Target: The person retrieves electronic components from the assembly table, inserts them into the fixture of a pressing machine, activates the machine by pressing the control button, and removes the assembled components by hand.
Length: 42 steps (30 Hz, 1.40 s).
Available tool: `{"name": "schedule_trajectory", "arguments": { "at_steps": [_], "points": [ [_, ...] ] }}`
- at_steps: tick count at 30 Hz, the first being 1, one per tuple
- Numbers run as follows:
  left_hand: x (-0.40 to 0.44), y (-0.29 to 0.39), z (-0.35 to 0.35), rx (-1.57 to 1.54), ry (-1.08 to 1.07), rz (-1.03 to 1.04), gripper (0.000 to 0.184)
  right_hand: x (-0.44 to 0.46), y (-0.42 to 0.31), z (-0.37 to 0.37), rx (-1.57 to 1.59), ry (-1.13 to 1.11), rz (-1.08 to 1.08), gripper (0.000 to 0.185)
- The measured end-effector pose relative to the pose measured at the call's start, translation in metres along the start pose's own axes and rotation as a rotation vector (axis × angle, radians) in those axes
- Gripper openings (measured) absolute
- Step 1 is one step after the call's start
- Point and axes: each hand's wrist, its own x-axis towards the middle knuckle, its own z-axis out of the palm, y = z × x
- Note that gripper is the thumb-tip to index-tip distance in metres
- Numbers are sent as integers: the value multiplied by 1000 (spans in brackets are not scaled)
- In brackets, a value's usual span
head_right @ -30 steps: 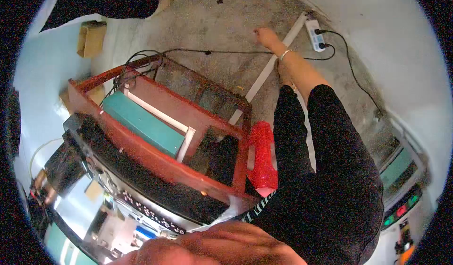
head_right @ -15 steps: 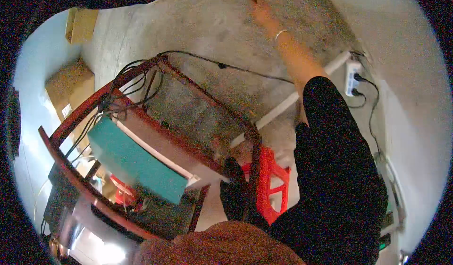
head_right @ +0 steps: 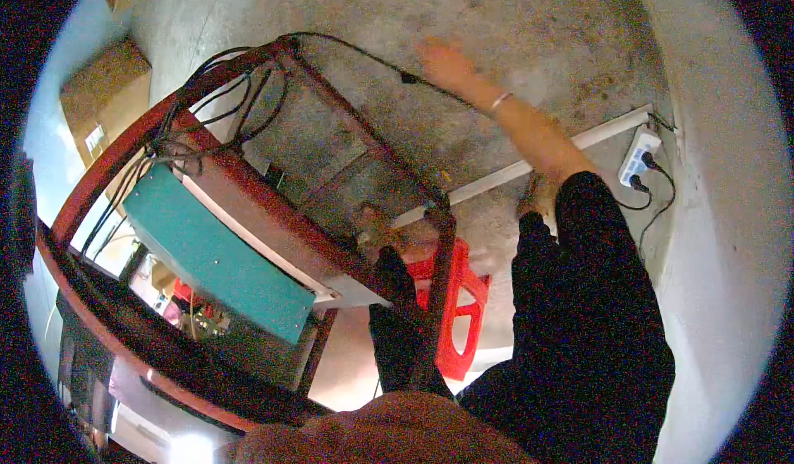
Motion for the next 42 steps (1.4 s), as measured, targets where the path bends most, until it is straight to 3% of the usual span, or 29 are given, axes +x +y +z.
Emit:
{"name": "schedule_trajectory", "arguments": {
  "at_steps": [1, 4, 7, 10, 13, 16, 17, 19, 21, 25, 26, 28, 29, 31, 33, 35, 36, 37, 39, 41, 42],
  "points": [
    [-3, -4, 0, -4, -12, -11, 20, -2, -21, 8, 83, 20, -35, 27],
    [-15, -18, 0, -15, -42, -55, 19, 6, -37, 36, -4, -242, 22, 31],
    [-23, -36, 2, -19, -73, -76, 19, 4, -44, 27, 21, -352, 168, 28],
    [-26, -60, 5, -31, -106, -77, 18, -40, -27, 35, 208, 50, 136, 23],
    [-17, -96, 7, -50, -148, -61, 18, -107, -9, 31, 276, 13, 410, 24],
    [10, -144, 7, -58, -205, 0, 17, -174, -37, -43, 686, -164, 791, 29],
    [23, -162, 7, -64, -224, 30, 17, -193, -50, -68, 994, -147, 809, 31],
    [56, -201, 7, -66, -261, 97, 17, -230, -86, -111, 1622, -99, 791, 34],
    [103, -239, 9, -101, -308, 180, 17, -252, -163, -212, 1921, -65, 585, 38],
    [220, -262, 26, -161, -440, 460, 16, -311, -287, -333, 2040, 105, 377, 47],
    [217, -242, 20, 10, -430, 634, 17, -328, -312, -354, 2073, 117, 330, 49],
    [235, -210, 23, 456, -262, 1246, 19, -368, -364, -389, 2177, 109, 228, 52],
    [231, -199, 22, 454, -253, 1179, 22, -388, -388, -398, 2167, 115, 162, 52],
    [176, -162, 8, 394, -281, 820, 29, -427, -441, -407, 2168, 95, 78, 51],
    [121, -152, -8, 413, -330, 676, 35, -471, -500, -408, 2121, 72, 82, 51],
    [48, -149, -34, 171, -320, 986, 32, -505, -553, -402, 2064, -27, 39, 52],
    [34, -148, -36, -19, -187, 1319, 28, -516, -577, -397, 2073, -45, 30, 52],
    [12, -144, -40, -192, -58, 1489, 26, -530, -601, -388, 2096, -69, 46, 52],
    [-20, -133, -40, -684, 191, 1657, 11, -548, -639, -377, 2120, -165, 26, 51],
    [-44, -132, -47, -846, 353, 1905, 13, -560, -669, -368, 2170, -233, 46, 51],
    [-55, -139, -52, -896, 291, 1908, 16, -563, -678, -363, 2173, -266, 12, 51]
  ]
}}
